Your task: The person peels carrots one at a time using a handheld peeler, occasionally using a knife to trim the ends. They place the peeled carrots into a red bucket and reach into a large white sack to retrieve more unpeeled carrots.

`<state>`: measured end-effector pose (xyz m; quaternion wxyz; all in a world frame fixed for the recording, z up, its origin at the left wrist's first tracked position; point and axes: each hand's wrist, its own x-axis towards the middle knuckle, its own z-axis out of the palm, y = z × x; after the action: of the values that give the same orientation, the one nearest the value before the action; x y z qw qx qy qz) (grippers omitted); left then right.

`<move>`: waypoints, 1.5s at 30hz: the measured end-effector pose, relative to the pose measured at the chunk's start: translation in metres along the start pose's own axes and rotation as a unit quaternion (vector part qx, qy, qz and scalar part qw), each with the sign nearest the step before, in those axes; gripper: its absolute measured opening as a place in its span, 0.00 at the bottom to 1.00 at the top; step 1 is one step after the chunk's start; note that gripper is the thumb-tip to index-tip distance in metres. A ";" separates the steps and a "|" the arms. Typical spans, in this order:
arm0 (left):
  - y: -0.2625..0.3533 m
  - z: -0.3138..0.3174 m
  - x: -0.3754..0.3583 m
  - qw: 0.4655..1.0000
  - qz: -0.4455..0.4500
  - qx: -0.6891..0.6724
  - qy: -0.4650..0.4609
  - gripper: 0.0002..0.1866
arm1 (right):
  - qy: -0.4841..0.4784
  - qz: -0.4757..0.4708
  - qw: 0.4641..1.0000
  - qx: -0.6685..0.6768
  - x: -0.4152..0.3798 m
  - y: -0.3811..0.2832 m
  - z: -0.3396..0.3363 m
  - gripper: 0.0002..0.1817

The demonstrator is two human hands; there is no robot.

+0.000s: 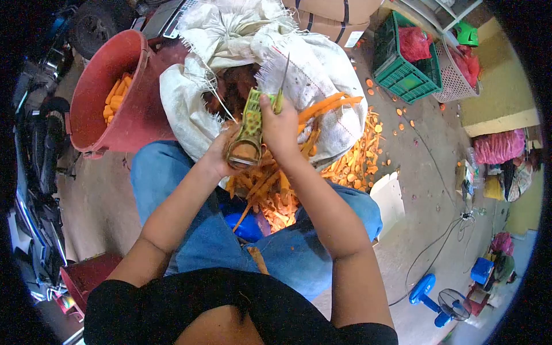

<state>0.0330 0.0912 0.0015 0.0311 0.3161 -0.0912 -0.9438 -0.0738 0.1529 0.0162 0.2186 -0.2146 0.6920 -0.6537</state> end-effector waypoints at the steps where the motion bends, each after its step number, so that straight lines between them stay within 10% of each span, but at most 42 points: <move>1: 0.000 -0.003 0.000 1.000 0.001 0.011 -0.026 0.21 | 0.001 -0.060 0.998 -0.026 -0.004 -0.002 0.003 0.17; 5: 0.012 -0.024 -0.003 0.981 -0.063 0.100 -0.153 0.20 | 0.011 -0.114 0.974 -0.195 0.002 0.000 -0.005 0.16; 10: 0.001 0.007 -0.038 0.960 -0.046 0.270 -0.051 0.18 | 0.318 -0.163 0.908 -0.218 0.072 0.000 -0.070 0.14; 11: 0.005 0.015 -0.048 0.958 -0.038 0.281 -0.051 0.19 | 0.328 0.013 0.933 -0.149 0.071 -0.020 -0.077 0.14; 14: 0.015 0.001 -0.038 0.972 -0.070 0.150 -0.165 0.21 | 0.301 -0.016 0.949 0.093 0.073 -0.027 -0.083 0.15; 18: 0.020 -0.005 -0.018 0.993 -0.025 0.063 -0.098 0.23 | 0.166 0.062 0.983 -0.058 0.039 -0.026 -0.030 0.18; 22: 0.020 -0.005 -0.012 0.996 -0.036 0.033 -0.081 0.21 | 0.010 -0.099 0.979 -0.177 -0.008 -0.022 0.011 0.14; 25: 0.016 -0.019 -0.010 0.993 -0.011 0.079 -0.088 0.20 | -0.004 -0.120 0.976 -0.182 -0.005 -0.015 0.006 0.13; 32: 0.019 -0.007 -0.030 0.984 -0.050 0.161 -0.056 0.22 | 0.294 -0.176 0.907 -0.247 0.070 0.002 -0.061 0.11; 34: 0.021 -0.009 -0.035 0.964 -0.109 0.090 -0.226 0.22 | 0.318 -0.035 0.947 -0.040 0.078 -0.008 -0.075 0.13; 40: 0.017 -0.009 -0.019 0.979 -0.065 0.102 -0.164 0.23 | 0.121 0.014 0.992 -0.022 0.021 -0.030 -0.026 0.17; 45: 0.012 0.001 -0.014 0.997 0.045 0.059 -0.038 0.18 | 0.010 -0.135 0.984 -0.116 -0.020 -0.026 0.010 0.13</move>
<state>0.0436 0.0810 0.0123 0.0516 0.2770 -0.1615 -0.9458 -0.0513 0.1553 0.0418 0.0952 -0.3234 0.7299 -0.5947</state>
